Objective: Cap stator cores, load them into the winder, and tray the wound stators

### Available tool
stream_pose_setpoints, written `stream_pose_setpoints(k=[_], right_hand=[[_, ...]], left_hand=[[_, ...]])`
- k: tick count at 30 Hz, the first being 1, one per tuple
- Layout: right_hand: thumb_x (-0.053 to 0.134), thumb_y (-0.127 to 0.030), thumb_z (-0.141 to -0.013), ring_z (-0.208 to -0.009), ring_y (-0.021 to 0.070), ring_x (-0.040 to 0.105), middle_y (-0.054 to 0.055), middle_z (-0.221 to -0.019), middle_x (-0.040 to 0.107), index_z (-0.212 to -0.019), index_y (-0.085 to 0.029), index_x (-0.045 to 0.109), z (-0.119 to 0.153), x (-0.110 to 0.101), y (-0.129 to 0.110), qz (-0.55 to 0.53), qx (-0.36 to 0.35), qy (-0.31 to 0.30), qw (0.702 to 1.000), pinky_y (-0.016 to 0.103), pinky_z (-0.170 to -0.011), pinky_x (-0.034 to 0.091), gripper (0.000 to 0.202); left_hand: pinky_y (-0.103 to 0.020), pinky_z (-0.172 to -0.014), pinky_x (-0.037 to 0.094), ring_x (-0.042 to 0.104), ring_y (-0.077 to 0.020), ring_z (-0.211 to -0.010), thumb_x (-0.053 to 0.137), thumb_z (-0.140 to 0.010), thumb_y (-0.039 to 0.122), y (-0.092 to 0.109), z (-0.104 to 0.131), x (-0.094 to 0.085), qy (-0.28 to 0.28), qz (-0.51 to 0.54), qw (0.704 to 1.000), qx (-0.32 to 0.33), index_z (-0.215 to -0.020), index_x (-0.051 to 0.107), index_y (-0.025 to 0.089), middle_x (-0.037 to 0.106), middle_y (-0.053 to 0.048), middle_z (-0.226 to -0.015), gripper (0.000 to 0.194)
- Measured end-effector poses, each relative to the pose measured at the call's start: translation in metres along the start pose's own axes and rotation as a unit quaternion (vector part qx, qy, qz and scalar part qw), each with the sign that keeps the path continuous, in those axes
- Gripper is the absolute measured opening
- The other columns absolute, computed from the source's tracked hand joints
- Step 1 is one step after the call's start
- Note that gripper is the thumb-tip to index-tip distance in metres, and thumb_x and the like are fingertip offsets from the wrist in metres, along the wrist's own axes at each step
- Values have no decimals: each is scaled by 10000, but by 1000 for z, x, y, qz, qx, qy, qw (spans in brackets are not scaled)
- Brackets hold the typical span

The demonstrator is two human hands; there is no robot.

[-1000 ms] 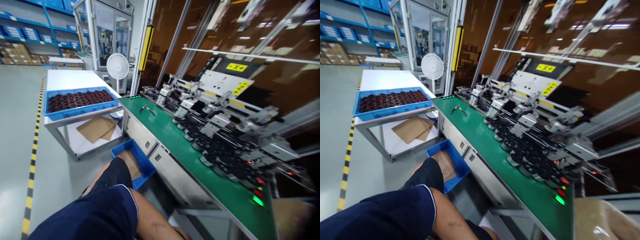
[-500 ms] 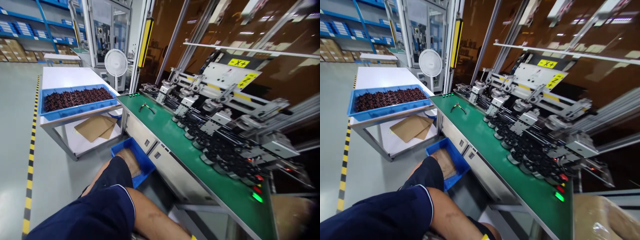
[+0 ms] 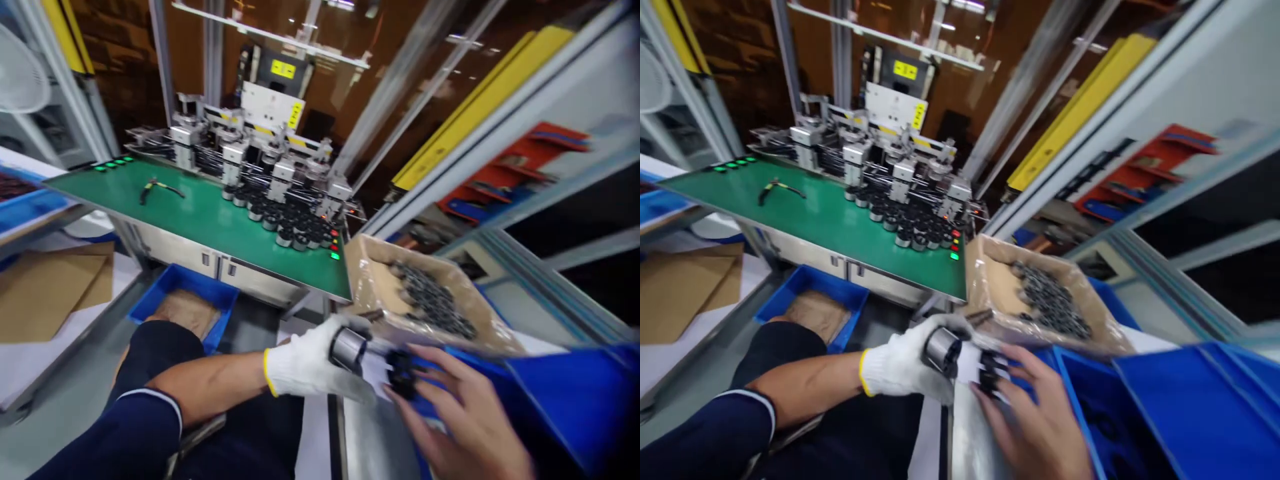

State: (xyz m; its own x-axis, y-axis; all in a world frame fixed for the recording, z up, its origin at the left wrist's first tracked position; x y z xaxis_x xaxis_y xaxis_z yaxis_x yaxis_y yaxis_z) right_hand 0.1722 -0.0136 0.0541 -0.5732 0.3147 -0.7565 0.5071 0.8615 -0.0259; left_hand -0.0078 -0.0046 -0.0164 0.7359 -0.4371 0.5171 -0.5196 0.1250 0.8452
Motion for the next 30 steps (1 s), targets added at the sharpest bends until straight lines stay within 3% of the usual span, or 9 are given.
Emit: stream_pose_setpoints(k=[2,7,11,15,21,30], right_hand=[[599,-163,-957,-852,205,662,163,-1196,582,-972,-160,604,9,10,-8,43,7,-12,999,325,-661,635,16],[548,-54,-902,-1053,284,669,187,-1221,589,-1049,-155,586,18,23,-19,20,3,-18,1000,388,-815,649,183],[630,-65,-896,-1126,250,651,193,-1199,632,-1182,-109,548,20,13,-18,-47,39,13,998,370,-924,620,301],[630,-74,-914,-1094,249,668,169,-1147,663,-1354,-101,525,19,9,-18,-7,38,18,999,383,-940,610,453],[610,-4,-879,-1125,259,641,195,-1176,624,-1284,-52,570,21,10,-21,-11,7,9,1000,359,-964,587,410],[608,-41,-899,-1142,256,630,176,-1183,614,-1322,-88,535,19,13,-24,-18,11,14,1000,375,-975,584,431]], left_hand=[[-326,-835,550,667,-189,-913,985,-495,256,-3,4,4,-8,-26,1000,2,-1326,517,207,670,-69,-1117,954],[-349,-907,542,671,-210,-990,926,-598,302,-7,4,9,39,-171,984,16,-1370,502,221,668,-59,-1180,885],[-347,-899,544,668,-206,-979,899,-631,296,-1,-1,9,19,-155,988,-6,-1349,514,191,662,-64,-1152,821],[-342,-883,545,660,-191,-932,895,-629,283,4,0,9,11,-168,985,-32,-1358,507,183,655,-62,-1116,832],[-336,-885,552,665,-197,-945,918,-575,265,6,3,10,12,-207,977,-51,-1377,490,195,662,-61,-1162,911],[-338,-853,560,650,-182,-893,875,-624,258,5,4,7,25,-237,969,-66,-1341,547,205,680,-37,-1108,790]])
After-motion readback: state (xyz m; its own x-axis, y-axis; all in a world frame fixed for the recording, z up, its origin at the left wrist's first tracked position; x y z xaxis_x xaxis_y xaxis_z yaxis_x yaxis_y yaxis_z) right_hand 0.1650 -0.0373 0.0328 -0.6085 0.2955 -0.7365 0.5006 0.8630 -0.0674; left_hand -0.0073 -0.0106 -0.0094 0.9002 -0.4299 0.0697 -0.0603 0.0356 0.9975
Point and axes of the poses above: each hand's wrist, its own z-axis away from the middle knuckle, its own x-axis out of the palm, y = z × x, the point moved 3 cm from there along -z, towards the middle knuckle
